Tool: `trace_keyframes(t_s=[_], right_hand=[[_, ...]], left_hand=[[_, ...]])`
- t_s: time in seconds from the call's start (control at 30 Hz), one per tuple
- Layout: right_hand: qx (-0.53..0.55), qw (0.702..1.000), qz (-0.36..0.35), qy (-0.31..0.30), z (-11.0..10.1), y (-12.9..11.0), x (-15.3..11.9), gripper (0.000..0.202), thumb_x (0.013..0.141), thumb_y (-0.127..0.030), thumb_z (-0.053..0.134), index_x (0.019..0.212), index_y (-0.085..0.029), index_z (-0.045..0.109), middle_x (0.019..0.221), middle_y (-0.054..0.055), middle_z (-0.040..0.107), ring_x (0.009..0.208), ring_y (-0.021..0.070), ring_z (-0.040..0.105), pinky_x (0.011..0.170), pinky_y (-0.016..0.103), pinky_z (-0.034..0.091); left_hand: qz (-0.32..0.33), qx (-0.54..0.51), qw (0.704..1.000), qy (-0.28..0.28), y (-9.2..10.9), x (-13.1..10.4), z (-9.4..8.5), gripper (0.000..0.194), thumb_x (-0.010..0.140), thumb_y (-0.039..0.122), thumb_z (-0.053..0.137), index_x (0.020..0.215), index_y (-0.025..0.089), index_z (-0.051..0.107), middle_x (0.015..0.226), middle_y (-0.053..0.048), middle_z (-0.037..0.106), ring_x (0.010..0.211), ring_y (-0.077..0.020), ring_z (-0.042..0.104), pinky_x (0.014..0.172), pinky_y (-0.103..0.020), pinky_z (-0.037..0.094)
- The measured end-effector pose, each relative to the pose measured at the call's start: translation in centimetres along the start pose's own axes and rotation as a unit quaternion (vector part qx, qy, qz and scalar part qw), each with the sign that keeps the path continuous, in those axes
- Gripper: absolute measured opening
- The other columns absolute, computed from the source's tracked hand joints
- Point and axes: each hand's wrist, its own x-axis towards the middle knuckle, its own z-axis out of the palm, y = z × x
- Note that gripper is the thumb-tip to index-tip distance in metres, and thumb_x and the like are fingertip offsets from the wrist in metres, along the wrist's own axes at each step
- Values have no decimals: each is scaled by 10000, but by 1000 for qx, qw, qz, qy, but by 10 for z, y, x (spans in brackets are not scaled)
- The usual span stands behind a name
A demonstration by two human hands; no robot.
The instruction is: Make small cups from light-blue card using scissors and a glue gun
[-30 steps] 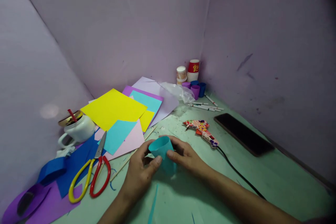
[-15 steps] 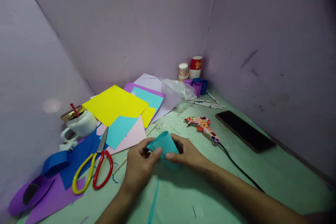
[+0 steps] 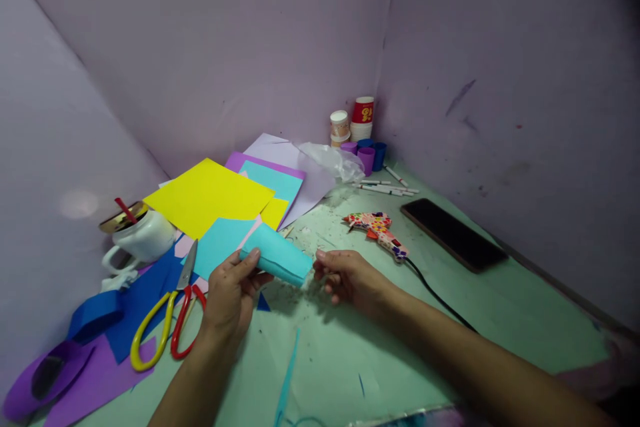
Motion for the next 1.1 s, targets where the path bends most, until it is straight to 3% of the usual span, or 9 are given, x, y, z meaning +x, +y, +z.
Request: trace_keyframes(t_s=[0.17, 0.3, 0.47, 0.57, 0.67, 0.87, 1.0, 1.07, 1.1], right_hand=[[-8, 1000, -3, 4, 3, -1, -3, 228, 757, -338, 645, 689, -122, 621, 684, 40, 592, 435, 56, 491, 353, 156, 387], [-23, 1000, -7, -4, 5, 3, -4, 206, 684, -309, 710, 692, -116, 637, 638, 27, 595, 399, 46, 420, 340, 170, 327], [-25, 1000, -8, 6, 6, 9, -4, 319, 606, -333, 772, 570, -162, 505, 409, -105, 311, 367, 31, 236, 338, 174, 169], [-17, 1000, -1, 17, 6, 9, -4, 362, 586, -323, 769, 570, -181, 437, 416, -114, 299, 371, 26, 222, 355, 183, 129], [-8, 1000, 11, 19, 6, 6, -3, 397, 568, -313, 750, 567, -201, 369, 419, -120, 281, 370, 23, 208, 364, 187, 117], [-15, 1000, 22, 8, 8, 1, -5, 389, 557, -346, 722, 580, -208, 358, 436, -122, 254, 379, 27, 184, 372, 188, 104], [-73, 997, 32, 5, 4, -2, -5, 390, 599, -414, 721, 513, -201, 406, 408, -92, 298, 365, 42, 221, 367, 207, 146], [-185, 982, -19, 44, 0, -5, -6, 379, 623, -446, 728, 477, -178, 502, 392, -46, 381, 372, 68, 302, 372, 223, 181], [-258, 959, -82, 87, -1, -6, -6, 350, 631, -444, 733, 494, -169, 563, 412, -20, 443, 396, 87, 359, 383, 229, 216]], left_hand=[[5, -8, 1000, 14, -5, 3, -2, 235, 534, 218, 776, 691, 149, 616, 659, 29, 619, 600, -116, 589, 557, -246, 546], [5, -2, 1000, 5, -10, 3, -1, 255, 523, 244, 794, 674, 146, 614, 648, 30, 614, 614, -112, 586, 543, -224, 537], [-4, 42, 999, -25, -12, -5, 7, 350, 515, 308, 805, 753, 123, 628, 700, -4, 634, 665, -150, 606, 567, -251, 535], [0, 81, 996, -27, -13, -9, 8, 491, 526, 345, 796, 914, 117, 601, 778, -31, 653, 690, -178, 622, 581, -283, 531], [56, 140, 989, -10, -13, -9, 3, 617, 573, 397, 767, 1091, 165, 525, 946, -48, 643, 788, -195, 628, 632, -295, 522], [151, 252, 954, -52, -11, -5, -9, 323, 633, 377, 732, 885, 186, 664, 1035, -58, 617, 942, -234, 592, 770, -302, 490], [274, 361, 890, -57, -7, -7, -10, 189, 740, 348, 602, 812, 189, 677, 1080, -79, 606, 1013, -252, 566, 832, -357, 474], [309, 393, 865, -23, -3, -10, -11, 144, 738, 315, 601, 785, 195, 664, 959, -71, 629, 980, -251, 551, 841, -386, 457], [319, 407, 856, -14, -1, -12, -11, 122, 736, 301, 605, 779, 199, 658, 897, -61, 631, 960, -249, 540, 837, -395, 451]])
